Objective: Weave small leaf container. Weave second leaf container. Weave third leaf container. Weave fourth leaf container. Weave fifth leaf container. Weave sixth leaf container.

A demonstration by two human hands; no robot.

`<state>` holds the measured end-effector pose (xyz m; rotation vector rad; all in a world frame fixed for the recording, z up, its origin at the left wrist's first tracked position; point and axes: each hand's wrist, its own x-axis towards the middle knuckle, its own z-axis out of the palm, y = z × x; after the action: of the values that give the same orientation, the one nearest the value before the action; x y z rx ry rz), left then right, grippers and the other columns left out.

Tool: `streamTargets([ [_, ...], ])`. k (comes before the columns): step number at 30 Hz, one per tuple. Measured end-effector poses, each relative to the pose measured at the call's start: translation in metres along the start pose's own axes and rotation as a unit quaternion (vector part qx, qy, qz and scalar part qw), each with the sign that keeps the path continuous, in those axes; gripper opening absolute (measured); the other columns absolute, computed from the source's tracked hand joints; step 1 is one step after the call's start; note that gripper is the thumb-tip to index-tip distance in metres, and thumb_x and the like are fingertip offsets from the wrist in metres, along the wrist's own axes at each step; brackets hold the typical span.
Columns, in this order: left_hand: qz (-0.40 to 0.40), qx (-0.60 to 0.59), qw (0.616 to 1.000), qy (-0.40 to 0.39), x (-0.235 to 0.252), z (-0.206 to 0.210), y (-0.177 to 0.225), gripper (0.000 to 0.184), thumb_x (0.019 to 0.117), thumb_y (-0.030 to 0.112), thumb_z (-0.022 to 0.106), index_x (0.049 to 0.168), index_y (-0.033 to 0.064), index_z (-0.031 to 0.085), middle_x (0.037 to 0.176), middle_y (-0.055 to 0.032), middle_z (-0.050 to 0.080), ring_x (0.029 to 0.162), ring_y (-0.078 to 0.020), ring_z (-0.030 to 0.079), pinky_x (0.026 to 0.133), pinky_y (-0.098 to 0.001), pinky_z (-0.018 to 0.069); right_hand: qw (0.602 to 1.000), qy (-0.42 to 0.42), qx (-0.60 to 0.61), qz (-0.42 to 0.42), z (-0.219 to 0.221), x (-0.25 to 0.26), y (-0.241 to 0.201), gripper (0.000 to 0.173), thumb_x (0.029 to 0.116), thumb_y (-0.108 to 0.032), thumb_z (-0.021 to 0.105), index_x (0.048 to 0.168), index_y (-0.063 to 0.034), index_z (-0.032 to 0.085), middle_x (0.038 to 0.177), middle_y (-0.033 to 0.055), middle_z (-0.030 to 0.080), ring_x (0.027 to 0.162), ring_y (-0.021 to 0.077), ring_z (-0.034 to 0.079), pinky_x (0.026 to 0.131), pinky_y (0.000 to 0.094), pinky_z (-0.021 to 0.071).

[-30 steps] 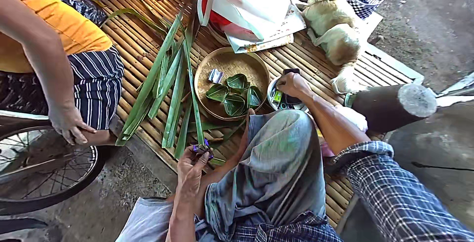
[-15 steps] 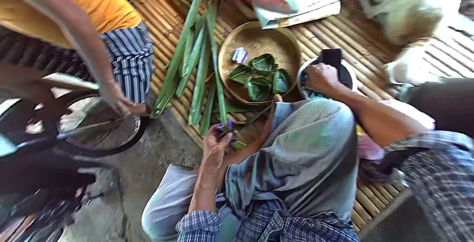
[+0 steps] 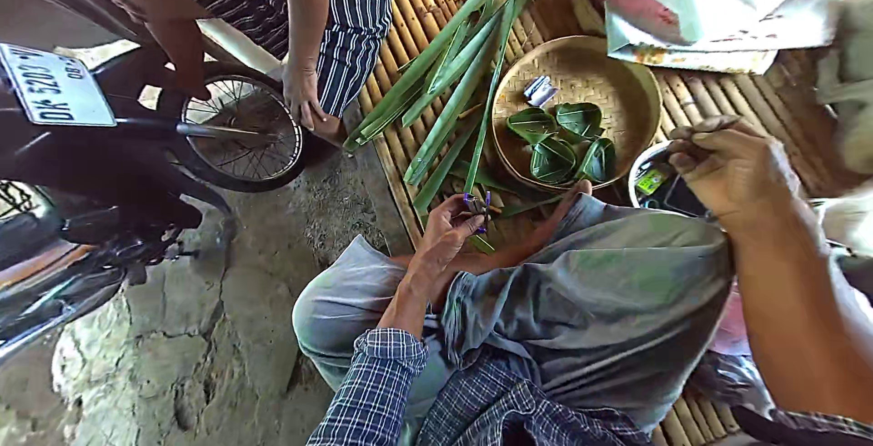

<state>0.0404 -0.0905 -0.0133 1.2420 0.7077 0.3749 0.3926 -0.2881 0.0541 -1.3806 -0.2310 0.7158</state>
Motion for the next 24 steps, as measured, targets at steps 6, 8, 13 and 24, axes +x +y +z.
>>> streamTargets([
  [6, 0.011, -0.017, 1.000, -0.012, -0.005, -0.001, 0.000, 0.033, 0.0961, -0.004, 0.063, 0.129, -0.0003, 0.061, 0.113, -0.0167, 0.071, 0.096, -0.0279, 0.072, 0.088, -0.0437, 0.0624, 0.979, -0.185, -0.016, 0.081, 0.095, -0.060, 0.023, 0.026, 0.1060, -0.024, 0.043, 0.107, -0.0132, 0.066, 0.091, 0.0019, 0.066, 0.071, 0.0104, 0.061, 0.062, 0.0281, 0.0552],
  [8, 0.017, -0.014, 1.000, -0.009, -0.007, -0.002, 0.002, 0.032, 0.0954, -0.004, 0.065, 0.127, -0.0006, 0.062, 0.112, -0.0169, 0.071, 0.094, -0.0280, 0.073, 0.087, -0.0438, 0.0629, 0.967, -0.225, -0.041, 0.114, 0.124, -0.072, 0.051, 0.022, 0.1054, -0.024, 0.052, 0.115, -0.0092, 0.066, 0.081, 0.0023, 0.062, 0.060, 0.0087, 0.055, 0.053, 0.0247, 0.0487],
  [13, 0.035, 0.021, 0.999, -0.031, -0.013, 0.003, -0.007, 0.026, 0.0924, -0.001, 0.068, 0.118, -0.0020, 0.065, 0.101, -0.0130, 0.072, 0.086, -0.0217, 0.072, 0.081, -0.0396, 0.0622, 0.919, -0.292, -0.266, 0.000, 0.155, -0.087, 0.092, 0.035, 0.0960, -0.034, 0.073, 0.124, -0.0127, 0.067, 0.084, 0.0042, 0.067, 0.066, 0.0141, 0.060, 0.062, 0.0333, 0.0540],
  [24, 0.001, 0.106, 0.990, -0.095, -0.008, 0.005, 0.005, 0.031, 0.0965, 0.007, 0.065, 0.126, -0.0025, 0.061, 0.103, -0.0115, 0.071, 0.088, -0.0167, 0.069, 0.083, -0.0374, 0.0592, 0.881, -0.240, -0.401, -0.077, 0.166, -0.097, 0.086, 0.036, 0.0958, -0.036, 0.071, 0.110, -0.0035, 0.075, 0.095, 0.0149, 0.075, 0.088, 0.0298, 0.072, 0.084, 0.0557, 0.0572],
])
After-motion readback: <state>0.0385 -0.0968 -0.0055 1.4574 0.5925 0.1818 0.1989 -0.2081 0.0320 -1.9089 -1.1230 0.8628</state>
